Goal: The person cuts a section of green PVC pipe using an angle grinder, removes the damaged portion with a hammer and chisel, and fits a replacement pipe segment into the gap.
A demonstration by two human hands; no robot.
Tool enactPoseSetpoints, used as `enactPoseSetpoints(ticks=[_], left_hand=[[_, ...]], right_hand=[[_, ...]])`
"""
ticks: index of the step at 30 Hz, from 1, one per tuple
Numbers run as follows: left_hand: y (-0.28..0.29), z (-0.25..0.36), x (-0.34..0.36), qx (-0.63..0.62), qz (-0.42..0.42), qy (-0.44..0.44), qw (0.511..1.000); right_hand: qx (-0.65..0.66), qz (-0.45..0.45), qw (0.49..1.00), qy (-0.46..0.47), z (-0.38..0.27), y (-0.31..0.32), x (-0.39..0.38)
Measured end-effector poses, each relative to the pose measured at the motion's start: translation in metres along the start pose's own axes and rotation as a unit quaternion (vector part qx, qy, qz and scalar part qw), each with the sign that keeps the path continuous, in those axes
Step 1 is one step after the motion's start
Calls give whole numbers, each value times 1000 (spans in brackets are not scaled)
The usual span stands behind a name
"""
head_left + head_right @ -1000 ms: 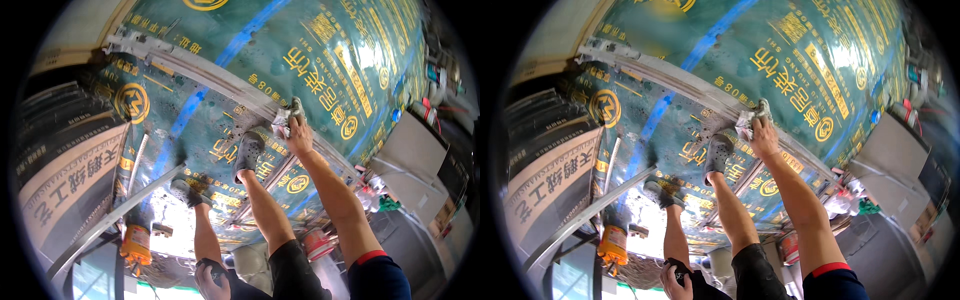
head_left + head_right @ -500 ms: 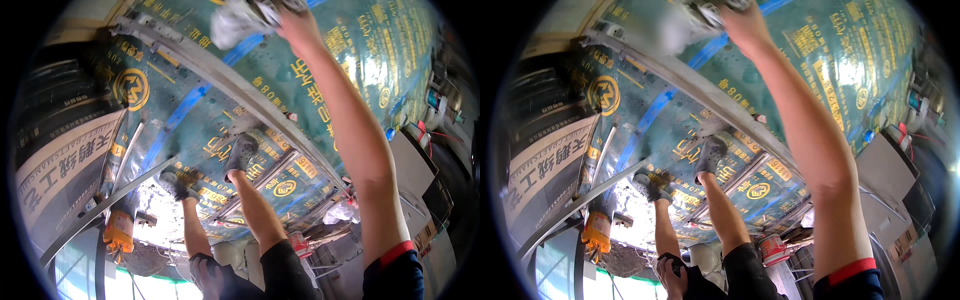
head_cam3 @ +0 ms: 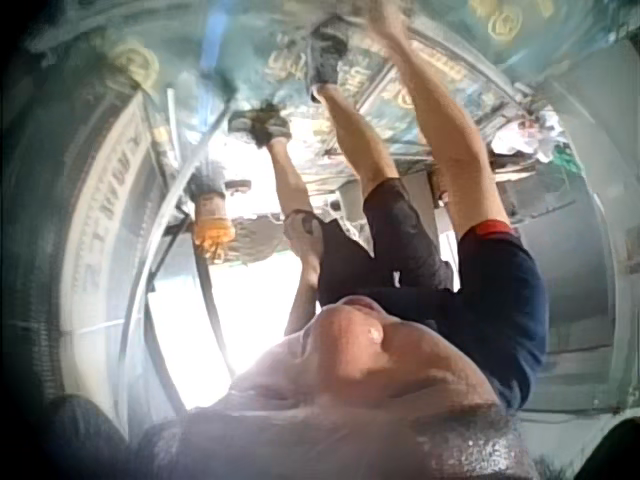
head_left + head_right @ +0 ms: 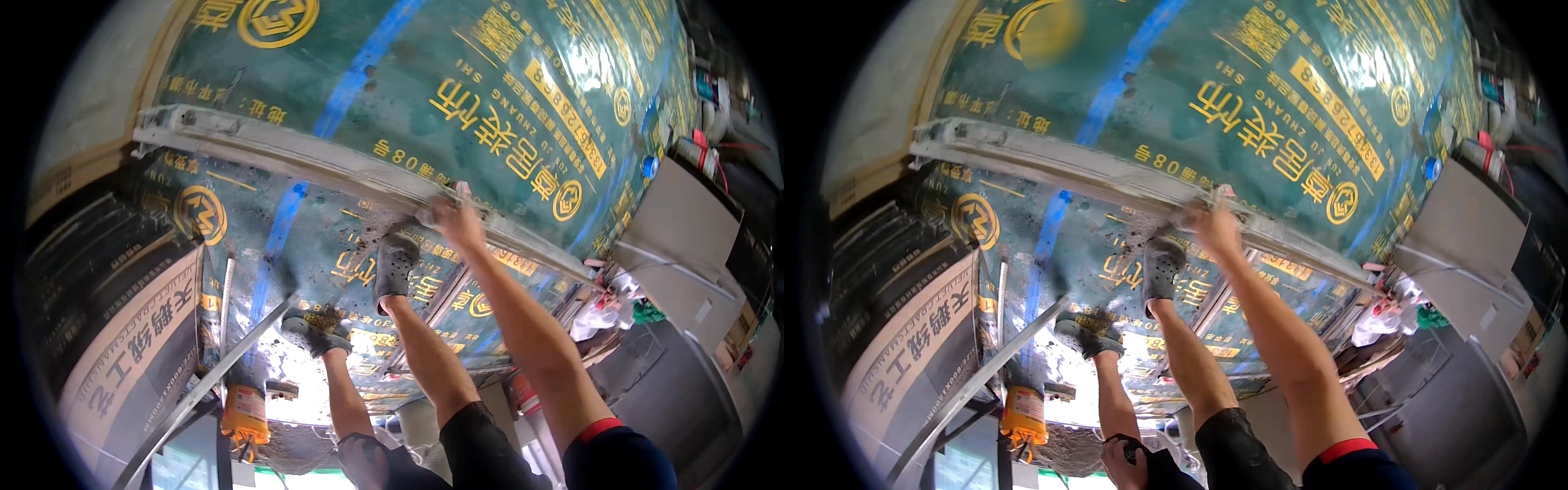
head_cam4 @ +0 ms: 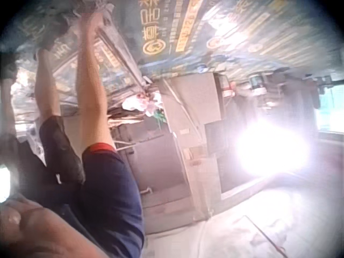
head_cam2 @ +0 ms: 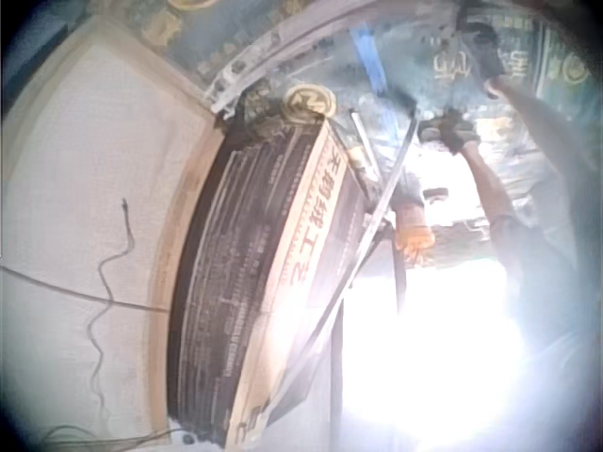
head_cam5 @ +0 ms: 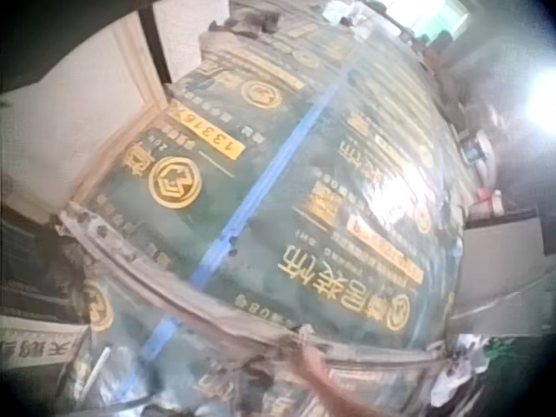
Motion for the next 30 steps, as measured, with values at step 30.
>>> enactPoseSetpoints(ticks=[30], left_hand=[[43, 23, 32, 3, -18, -118, 993]], right_hand=[[68, 370, 926, -15, 318, 170, -56]])
Point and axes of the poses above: each hand's wrist, its own x-axis towards the middle knuckle, its own y-axis out of the back of the hand, z = x × y, the point moved 4 cm from there along x, towards the middle knuckle, and after that the axes turned 9 degrees about x, right-handed, at the moved point
